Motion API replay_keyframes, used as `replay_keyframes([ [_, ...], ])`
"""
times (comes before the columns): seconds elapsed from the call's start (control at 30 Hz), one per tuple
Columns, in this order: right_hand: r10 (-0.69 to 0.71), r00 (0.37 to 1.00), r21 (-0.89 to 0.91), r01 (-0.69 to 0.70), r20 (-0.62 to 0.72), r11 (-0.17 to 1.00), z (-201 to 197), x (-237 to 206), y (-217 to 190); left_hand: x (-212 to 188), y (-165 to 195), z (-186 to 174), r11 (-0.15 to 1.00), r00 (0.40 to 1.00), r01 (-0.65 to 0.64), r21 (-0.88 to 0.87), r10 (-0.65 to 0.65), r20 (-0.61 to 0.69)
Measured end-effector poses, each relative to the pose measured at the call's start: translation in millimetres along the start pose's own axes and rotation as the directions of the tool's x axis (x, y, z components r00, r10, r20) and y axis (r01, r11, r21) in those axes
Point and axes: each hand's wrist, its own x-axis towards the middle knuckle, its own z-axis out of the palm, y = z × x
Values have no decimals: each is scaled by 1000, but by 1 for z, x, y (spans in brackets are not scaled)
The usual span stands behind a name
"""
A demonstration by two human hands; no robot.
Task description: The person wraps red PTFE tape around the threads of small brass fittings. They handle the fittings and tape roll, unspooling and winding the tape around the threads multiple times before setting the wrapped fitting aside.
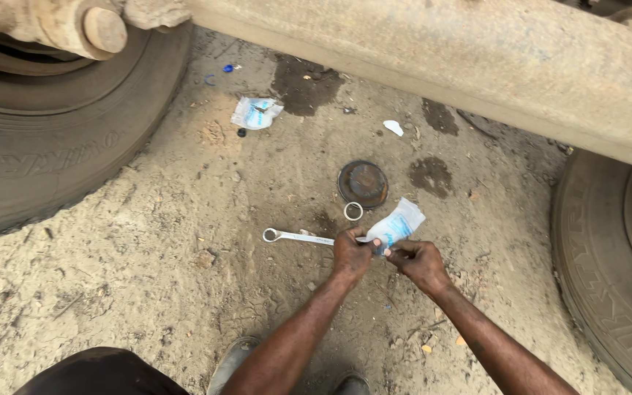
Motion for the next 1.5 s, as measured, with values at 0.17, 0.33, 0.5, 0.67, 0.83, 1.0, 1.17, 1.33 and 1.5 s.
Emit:
replay_keyframes([
  [0.17, -86, 996, -264, 86, 10, 961, -3, -6, -9, 11, -7, -2, 1000, 997, -17, 1, 17, 70],
  [0.33, -174, 980, -244, 147, -93, 959, -2, -5, -16, 19, -8, 2, 954, 992, 127, -271, -123, 32],
  [0.5, -373, 917, -337, 310, -139, 889, -2, -8, -18, 23, -11, -2, 897, 966, 253, -362, -252, 49],
  [0.67, -340, 936, -286, 301, -97, 910, -3, -5, -19, 26, -12, 4, 872, 942, 330, -362, -326, 73],
  [0.83, -351, 928, -148, 333, -124, 931, -4, -8, -10, 28, -14, -1, 847, 904, 427, -318, -394, 166],
  [1.0, -294, 949, 55, 301, -112, 952, -1, -8, -2, 29, -17, 4, 738, 819, 573, -355, -505, 272],
  [1.17, -263, 960, 197, 278, -99, 940, 1, -8, -3, 28, -11, 9, 764, 795, 599, -241, -533, 289],
  [1.33, -336, 939, 145, 342, -70, 928, -4, -13, -20, 22, 4, 3, 749, 811, 585, -311, -534, 238],
  [1.5, -344, 929, -208, 313, -135, 927, -6, -19, -34, 26, 12, -1, 851, 885, 461, -251, -421, 198],
])
